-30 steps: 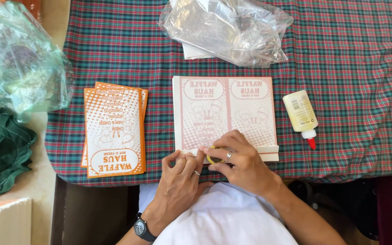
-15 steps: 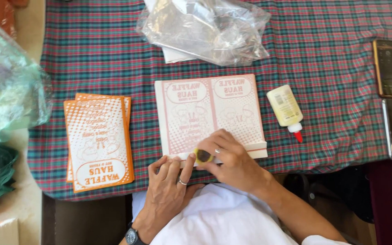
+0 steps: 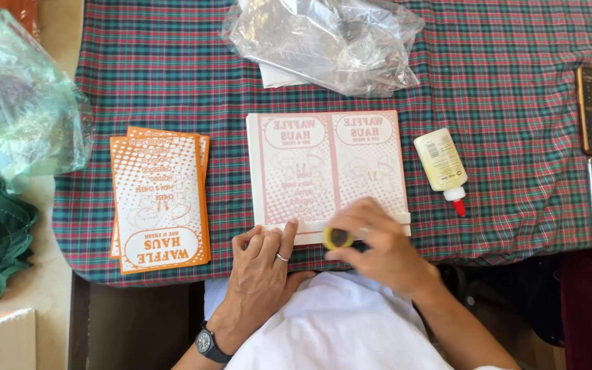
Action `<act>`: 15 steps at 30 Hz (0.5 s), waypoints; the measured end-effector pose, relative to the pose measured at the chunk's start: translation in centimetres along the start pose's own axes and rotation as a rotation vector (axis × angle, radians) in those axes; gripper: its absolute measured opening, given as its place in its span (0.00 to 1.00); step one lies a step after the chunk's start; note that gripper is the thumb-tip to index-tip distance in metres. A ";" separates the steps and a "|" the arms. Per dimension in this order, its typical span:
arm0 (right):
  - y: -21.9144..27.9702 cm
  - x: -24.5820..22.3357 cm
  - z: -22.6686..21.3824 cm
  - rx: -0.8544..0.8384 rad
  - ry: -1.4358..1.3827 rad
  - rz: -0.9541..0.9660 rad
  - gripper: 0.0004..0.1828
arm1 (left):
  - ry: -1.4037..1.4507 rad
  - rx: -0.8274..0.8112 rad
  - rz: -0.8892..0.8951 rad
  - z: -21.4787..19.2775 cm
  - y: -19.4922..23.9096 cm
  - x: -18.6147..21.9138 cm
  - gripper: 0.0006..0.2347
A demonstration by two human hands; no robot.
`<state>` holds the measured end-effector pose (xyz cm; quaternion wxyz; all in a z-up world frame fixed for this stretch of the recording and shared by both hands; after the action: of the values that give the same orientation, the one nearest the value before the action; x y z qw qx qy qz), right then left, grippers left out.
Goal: Folding and gluing paper sleeves for food packaging
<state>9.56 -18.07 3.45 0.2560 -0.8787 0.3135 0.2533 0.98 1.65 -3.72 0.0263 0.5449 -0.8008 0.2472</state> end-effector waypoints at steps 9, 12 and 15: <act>-1.9 0.1 4.8 0.031 0.016 -0.041 0.39 | 0.115 0.072 -0.033 -0.2 0.4 -0.1 0.30; -0.8 -1.3 2.9 0.153 0.277 -0.163 0.23 | 0.150 0.120 -0.053 -1.4 0.0 0.0 0.31; 1.7 -0.8 2.3 0.189 0.413 -0.137 0.12 | 0.042 0.316 0.000 -2.1 -1.1 0.7 0.18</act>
<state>7.22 -17.51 1.69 0.2840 -0.9033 0.3209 0.0197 1.24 1.63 -1.30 -0.0433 0.5369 -0.7513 0.3814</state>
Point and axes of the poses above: each hand's wrist, its own y-axis away from the middle knuckle, its own z-axis out of the palm, x = y × z, the point moved 2 cm from there along -y, towards the middle knuckle, and after that the axes turned 3 degrees about y, right-handed, at the moved point
